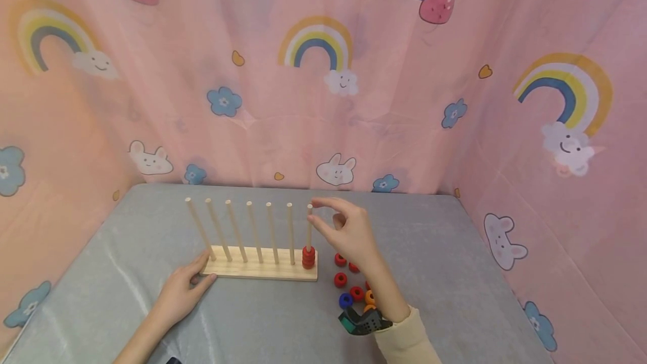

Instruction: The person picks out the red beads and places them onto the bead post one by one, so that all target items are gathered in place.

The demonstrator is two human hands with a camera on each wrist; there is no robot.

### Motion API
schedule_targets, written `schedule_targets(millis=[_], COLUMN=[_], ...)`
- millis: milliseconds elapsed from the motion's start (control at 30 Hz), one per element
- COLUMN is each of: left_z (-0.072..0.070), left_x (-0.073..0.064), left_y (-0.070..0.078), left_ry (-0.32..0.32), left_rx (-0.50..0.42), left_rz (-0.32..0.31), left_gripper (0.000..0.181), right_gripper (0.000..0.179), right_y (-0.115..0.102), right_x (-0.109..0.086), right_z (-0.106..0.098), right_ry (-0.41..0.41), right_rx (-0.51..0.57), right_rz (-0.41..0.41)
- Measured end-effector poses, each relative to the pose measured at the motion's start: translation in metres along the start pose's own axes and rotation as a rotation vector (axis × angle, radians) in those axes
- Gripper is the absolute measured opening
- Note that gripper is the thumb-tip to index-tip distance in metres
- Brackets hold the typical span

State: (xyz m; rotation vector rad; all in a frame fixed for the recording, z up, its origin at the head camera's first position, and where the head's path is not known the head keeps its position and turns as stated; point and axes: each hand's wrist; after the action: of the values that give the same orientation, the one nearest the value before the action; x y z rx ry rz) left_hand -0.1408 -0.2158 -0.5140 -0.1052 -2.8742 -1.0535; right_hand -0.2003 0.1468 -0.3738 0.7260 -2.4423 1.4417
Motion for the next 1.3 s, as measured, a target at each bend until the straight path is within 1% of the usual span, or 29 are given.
schedule_targets(millis=[133, 333, 567, 900, 1200, 1300], left_z=[0.001, 0.001, 0.001, 0.001, 0.001, 0.001], left_x=[0.0, 0.002, 0.001, 0.001, 0.001, 0.001], left_y=[0.0, -0.001, -0.001, -0.001, -0.002, -0.002], left_ry=[0.008, -0.003, -0.006, -0.004, -0.013, -0.013], left_rx=[0.009, 0.009, 0.006, 0.002, 0.006, 0.008], left_rz=[0.007, -0.001, 0.001, 0.004, -0.011, -0.012], left_gripper=[0.064, 0.064, 0.065, 0.065, 0.065, 0.065], right_gripper=[0.029, 0.028, 0.028, 0.027, 0.027, 0.027], right_y=[0.003, 0.011, 0.023, 0.034, 0.041, 0.043], right_x=[-0.002, -0.008, -0.018, -0.029, -0.036, -0.038], right_z=[-0.002, -0.007, -0.015, -0.026, -0.032, -0.034], right_ry=[0.0, 0.013, 0.029, 0.048, 0.068, 0.073], right_rx=[0.012, 0.011, -0.021, -0.049, -0.065, -0.07], right_rz=[-0.006, -0.031, 0.013, 0.056, 0.047, 0.059])
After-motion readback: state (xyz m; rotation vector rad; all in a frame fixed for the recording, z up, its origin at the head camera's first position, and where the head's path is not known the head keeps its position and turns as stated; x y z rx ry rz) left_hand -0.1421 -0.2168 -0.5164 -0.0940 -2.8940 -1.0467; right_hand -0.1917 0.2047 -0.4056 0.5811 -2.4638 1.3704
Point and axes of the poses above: each hand's wrist, its own x-axis towards the middle knuckle, its own z-axis out of the palm, y = z × x, and after that the axes turned 4 degrees about -y, right-handed
